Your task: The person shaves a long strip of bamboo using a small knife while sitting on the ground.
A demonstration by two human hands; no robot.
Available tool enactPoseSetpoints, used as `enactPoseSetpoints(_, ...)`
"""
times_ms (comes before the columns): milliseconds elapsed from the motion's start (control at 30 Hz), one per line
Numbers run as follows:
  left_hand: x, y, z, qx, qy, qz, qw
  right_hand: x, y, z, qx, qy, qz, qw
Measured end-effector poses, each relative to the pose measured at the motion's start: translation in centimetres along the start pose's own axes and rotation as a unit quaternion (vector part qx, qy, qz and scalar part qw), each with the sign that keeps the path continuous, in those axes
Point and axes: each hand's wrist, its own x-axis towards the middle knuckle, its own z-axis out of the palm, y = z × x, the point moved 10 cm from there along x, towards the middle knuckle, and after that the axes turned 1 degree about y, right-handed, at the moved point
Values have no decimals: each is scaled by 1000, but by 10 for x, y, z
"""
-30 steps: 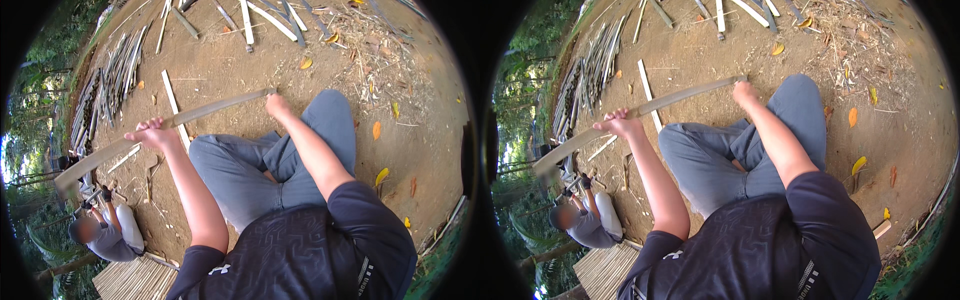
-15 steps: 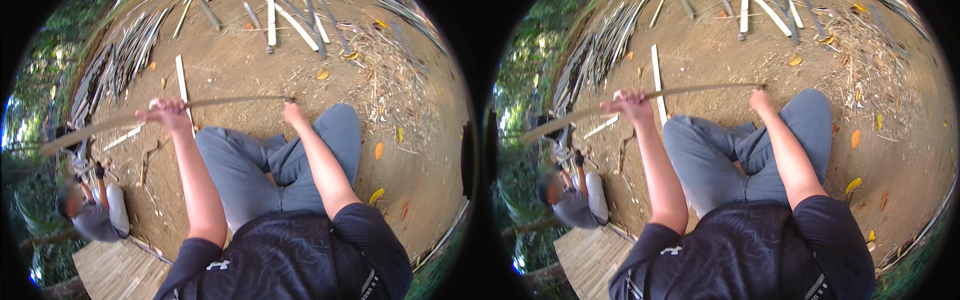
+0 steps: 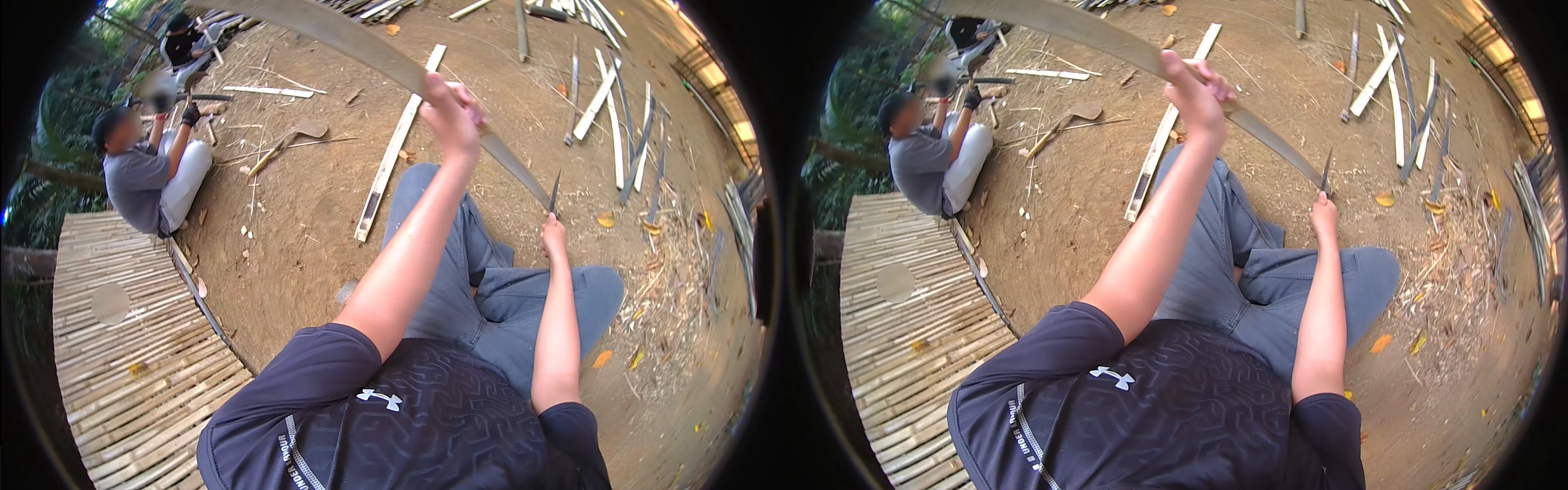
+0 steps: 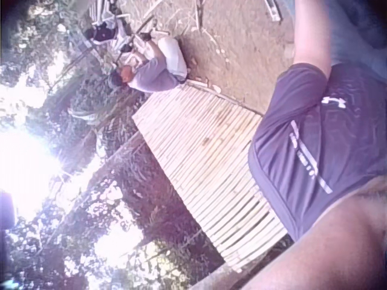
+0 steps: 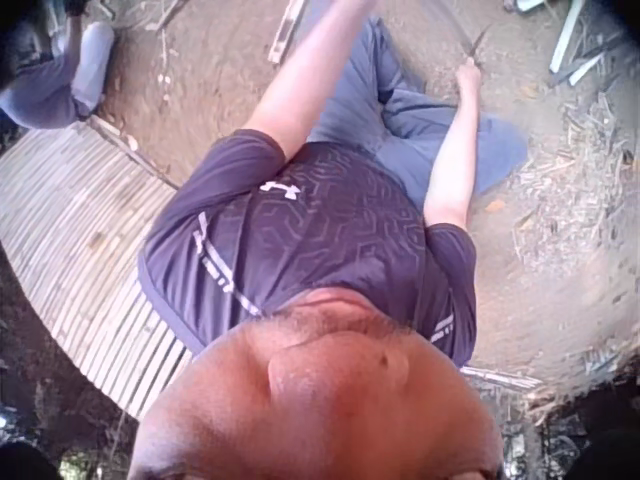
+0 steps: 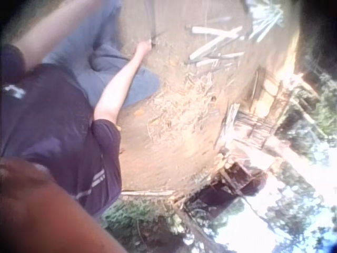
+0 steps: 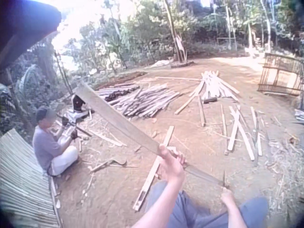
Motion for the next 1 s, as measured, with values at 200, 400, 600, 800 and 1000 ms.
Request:
enactPoseSetpoints(200,-14,7,20,-20,-15,5,1000,-30,-6,-26,35,-9,18,999)
enactPoseSetpoints(400,-13,0,46,-79,-59,-12,995,-57,-14,-24,79,-16,46,996)
enactPoseSetpoints(600,-16,3,74,-81,-73,-12,994,-64,-24,-44,128,6,4,992)
enactPoseSetpoints(800,-15,-4,88,-129,-86,-37,987,-69,-23,-41,171,17,10,985)
enactPoseSetpoints(1000,-33,-38,90,-85,-194,-38,977,-68,-15,-37,202,7,41,978)
